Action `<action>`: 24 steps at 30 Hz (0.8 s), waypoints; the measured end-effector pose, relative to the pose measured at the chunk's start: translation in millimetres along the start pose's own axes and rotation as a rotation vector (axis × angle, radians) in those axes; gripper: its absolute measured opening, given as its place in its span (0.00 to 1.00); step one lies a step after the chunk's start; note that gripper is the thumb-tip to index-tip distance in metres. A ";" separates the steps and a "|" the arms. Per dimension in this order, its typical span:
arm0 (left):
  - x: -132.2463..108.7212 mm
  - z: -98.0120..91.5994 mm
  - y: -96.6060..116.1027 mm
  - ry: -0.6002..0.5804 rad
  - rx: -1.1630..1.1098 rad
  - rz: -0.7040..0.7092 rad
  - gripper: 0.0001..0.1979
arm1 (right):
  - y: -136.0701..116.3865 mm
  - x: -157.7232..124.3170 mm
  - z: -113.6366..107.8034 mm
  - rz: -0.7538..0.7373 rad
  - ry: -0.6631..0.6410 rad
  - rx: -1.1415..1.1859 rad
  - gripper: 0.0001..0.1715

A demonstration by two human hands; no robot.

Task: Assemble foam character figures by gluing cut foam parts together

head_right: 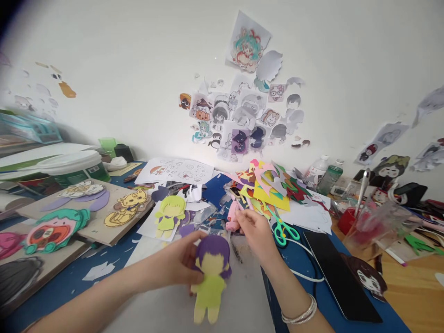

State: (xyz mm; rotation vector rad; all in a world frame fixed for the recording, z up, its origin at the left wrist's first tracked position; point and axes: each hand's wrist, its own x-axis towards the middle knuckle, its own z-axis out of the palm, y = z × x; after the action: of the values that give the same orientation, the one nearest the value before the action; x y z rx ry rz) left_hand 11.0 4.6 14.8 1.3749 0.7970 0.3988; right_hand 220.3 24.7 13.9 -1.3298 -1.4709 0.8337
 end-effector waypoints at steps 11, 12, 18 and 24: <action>-3.7 0.1 1.9 0.299 1.039 0.081 0.12 | 7.1 3.7 -2.8 -0.123 0.152 -0.273 0.24; -2.8 -8.0 3.4 0.381 1.093 0.097 0.13 | 7.7 4.1 -3.2 -0.140 0.155 -0.322 0.22; 5.8 -53.5 -5.6 0.522 1.359 0.149 0.16 | 17.9 7.7 -7.0 -0.248 0.097 -0.777 0.16; 13.0 -63.7 -14.7 0.413 1.432 0.215 0.14 | 32.2 11.1 -5.4 -0.290 -0.027 -1.002 0.25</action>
State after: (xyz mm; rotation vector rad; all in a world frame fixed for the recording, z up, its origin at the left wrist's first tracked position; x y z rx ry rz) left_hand -27.7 56.0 -2.5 2.7764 1.3794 0.2500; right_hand 236.5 40.6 -12.1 -1.7170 -2.1521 -0.1439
